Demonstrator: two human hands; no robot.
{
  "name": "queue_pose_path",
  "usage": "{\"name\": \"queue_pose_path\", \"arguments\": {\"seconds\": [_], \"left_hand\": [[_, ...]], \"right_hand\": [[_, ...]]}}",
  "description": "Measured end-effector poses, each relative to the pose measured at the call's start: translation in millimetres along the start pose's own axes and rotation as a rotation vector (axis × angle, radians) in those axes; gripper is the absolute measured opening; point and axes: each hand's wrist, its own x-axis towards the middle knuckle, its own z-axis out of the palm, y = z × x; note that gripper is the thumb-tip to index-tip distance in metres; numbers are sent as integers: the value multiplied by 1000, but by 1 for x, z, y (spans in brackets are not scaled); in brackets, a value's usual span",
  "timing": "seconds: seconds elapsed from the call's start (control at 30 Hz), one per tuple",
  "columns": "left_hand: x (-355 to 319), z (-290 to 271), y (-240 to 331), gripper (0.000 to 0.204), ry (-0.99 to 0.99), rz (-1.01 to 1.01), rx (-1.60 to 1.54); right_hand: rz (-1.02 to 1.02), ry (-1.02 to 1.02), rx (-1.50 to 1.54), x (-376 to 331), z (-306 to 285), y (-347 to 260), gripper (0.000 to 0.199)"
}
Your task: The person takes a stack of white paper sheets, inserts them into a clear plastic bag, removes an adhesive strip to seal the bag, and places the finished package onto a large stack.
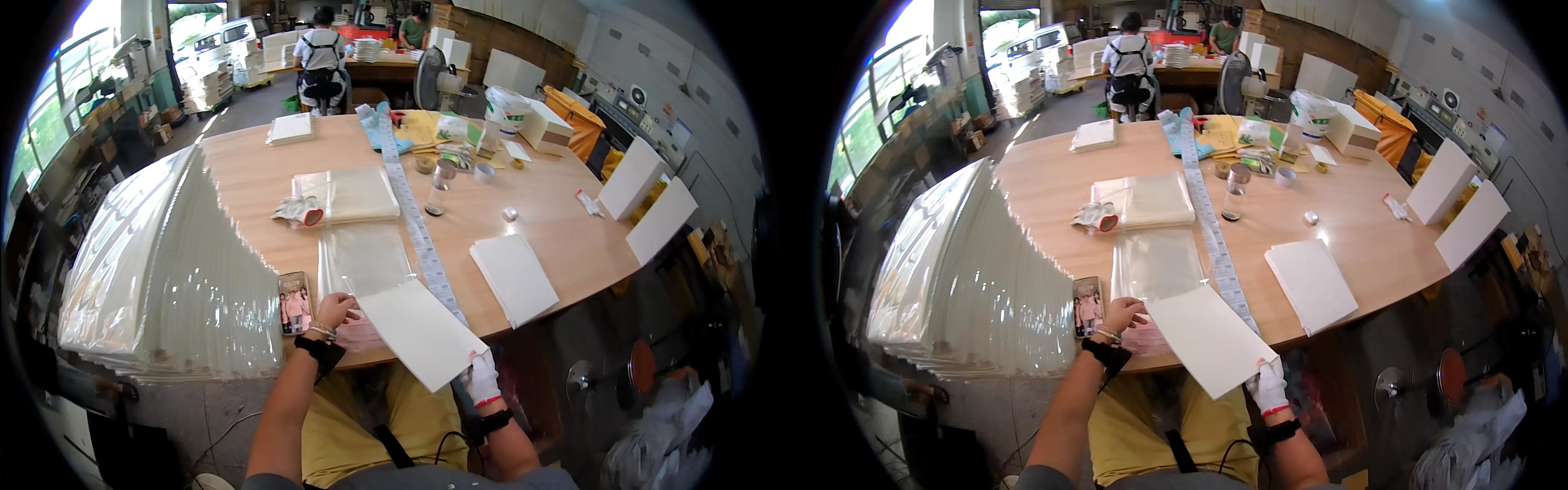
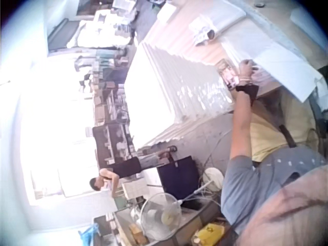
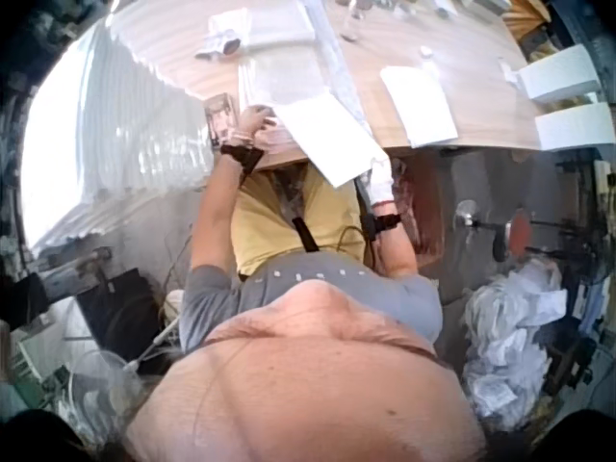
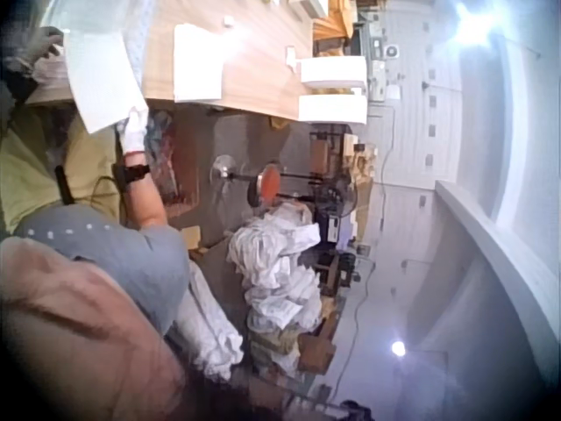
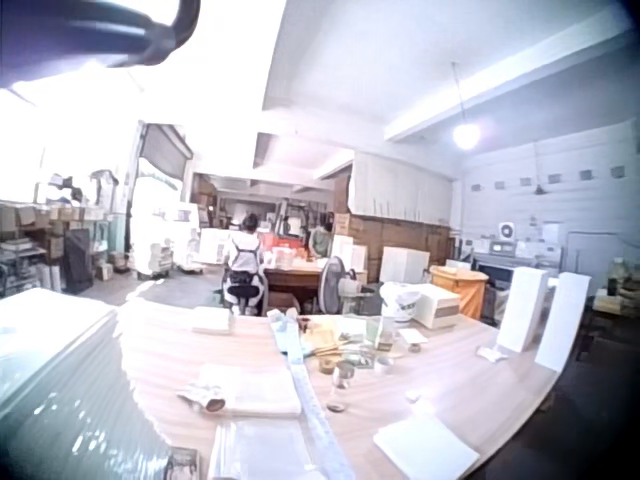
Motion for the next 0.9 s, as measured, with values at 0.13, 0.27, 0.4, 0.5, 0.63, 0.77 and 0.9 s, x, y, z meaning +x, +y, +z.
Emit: {"name": "queue_pose_path", "arguments": {"seconds": [0.13,0.27,0.4,0.5,0.63,0.77,0.9], "left_hand": [[-27,24,1,21,33,138,122],[-52,92,-24,20,199,340,-250],[-23,116,-48,18,-76,294,131],[-37,141,-130,30,-388,54,-798],[-90,169,-175,36,-446,-56,-1358],[-118,165,-217,32,-369,-117,-1163],[-120,158,-212,31,-370,132,-646]], "right_hand": [[-45,117,1,-13,16,-6,23],[30,79,77,-24,18,-3,21],[117,70,85,-34,13,2,20],[71,158,37,-46,42,0,20],[90,28,-218,-56,18,18,20],[651,-92,88,-73,5,39,20],[498,-84,211,-58,15,70,11]]}}
